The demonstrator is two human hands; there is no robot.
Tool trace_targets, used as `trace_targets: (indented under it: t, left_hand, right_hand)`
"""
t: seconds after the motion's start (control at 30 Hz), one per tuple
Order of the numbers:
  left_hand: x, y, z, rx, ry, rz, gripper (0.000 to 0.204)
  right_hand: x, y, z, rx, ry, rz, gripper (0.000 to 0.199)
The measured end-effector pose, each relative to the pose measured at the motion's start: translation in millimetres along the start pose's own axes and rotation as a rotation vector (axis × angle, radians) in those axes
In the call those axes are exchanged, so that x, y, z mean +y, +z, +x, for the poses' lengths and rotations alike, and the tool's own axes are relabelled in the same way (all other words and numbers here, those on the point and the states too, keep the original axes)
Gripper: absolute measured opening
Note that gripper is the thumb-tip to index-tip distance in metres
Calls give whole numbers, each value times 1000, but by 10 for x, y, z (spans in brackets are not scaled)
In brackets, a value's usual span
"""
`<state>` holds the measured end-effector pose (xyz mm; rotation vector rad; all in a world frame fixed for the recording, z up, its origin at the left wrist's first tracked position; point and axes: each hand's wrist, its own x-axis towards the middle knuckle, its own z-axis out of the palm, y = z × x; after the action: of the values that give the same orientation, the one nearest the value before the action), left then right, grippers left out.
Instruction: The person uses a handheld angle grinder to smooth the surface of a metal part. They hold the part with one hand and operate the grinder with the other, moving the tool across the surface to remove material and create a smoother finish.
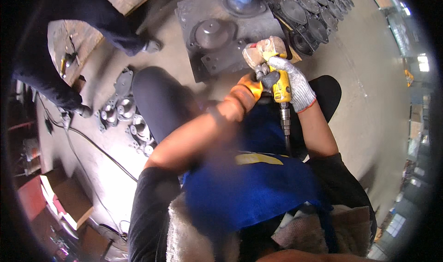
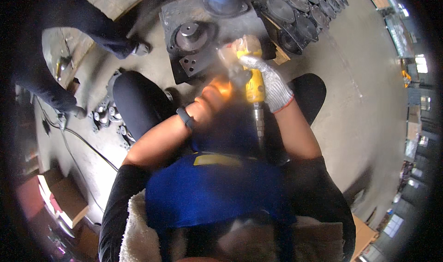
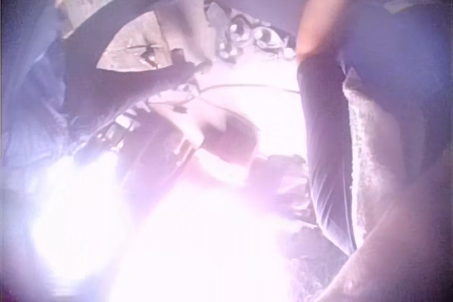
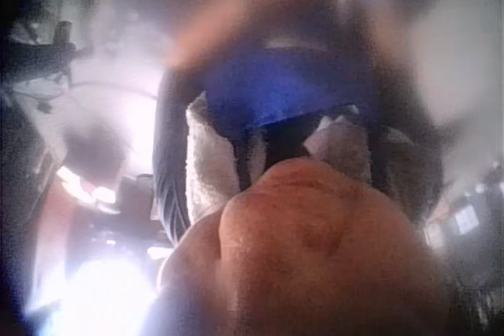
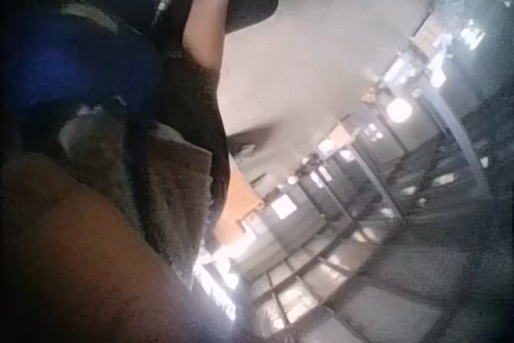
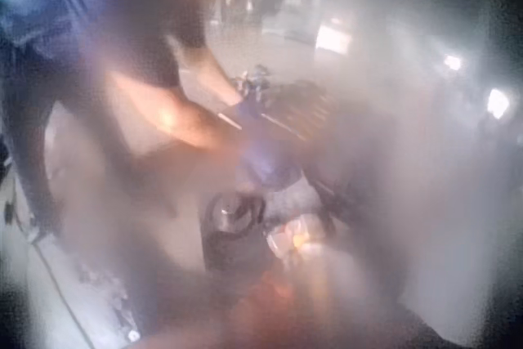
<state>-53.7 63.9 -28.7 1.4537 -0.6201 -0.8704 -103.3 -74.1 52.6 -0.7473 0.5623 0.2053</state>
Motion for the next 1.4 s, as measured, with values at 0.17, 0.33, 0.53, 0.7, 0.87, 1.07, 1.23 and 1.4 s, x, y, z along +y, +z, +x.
trace_targets:
  t: [0.17,0.33,0.53,0.7,0.87,1.07,1.23,1.4]
  left_hand:
    - [136,4,-67,18,231,260,40]
    - [-533,-24,272,-15,334,200,35]
    - [-819,-12,362,178,952,1694,33]
    - [-488,6,150,141,701,1073,38]
    - [-398,-2,28,148,630,987,45]
    - [-132,57,-63,185,682,948,51]
    - [-173,57,33,339,912,1060,45]
    - [-236,28,51,415,990,1388,39]
  right_hand:
    - [1,-186,-28,56,-53,-18,22]
    - [-28,-249,-58,20,-47,-49,22]
    - [-76,-171,-65,108,-108,-34,19]
    - [-78,-135,-79,123,-107,-114,23]
    - [-49,-168,-116,83,-157,-193,26]
    - [-55,-208,-104,114,-139,-341,28]
    - [-69,-277,-102,66,-154,-437,30]
    - [-93,-217,-112,170,-96,-482,31]
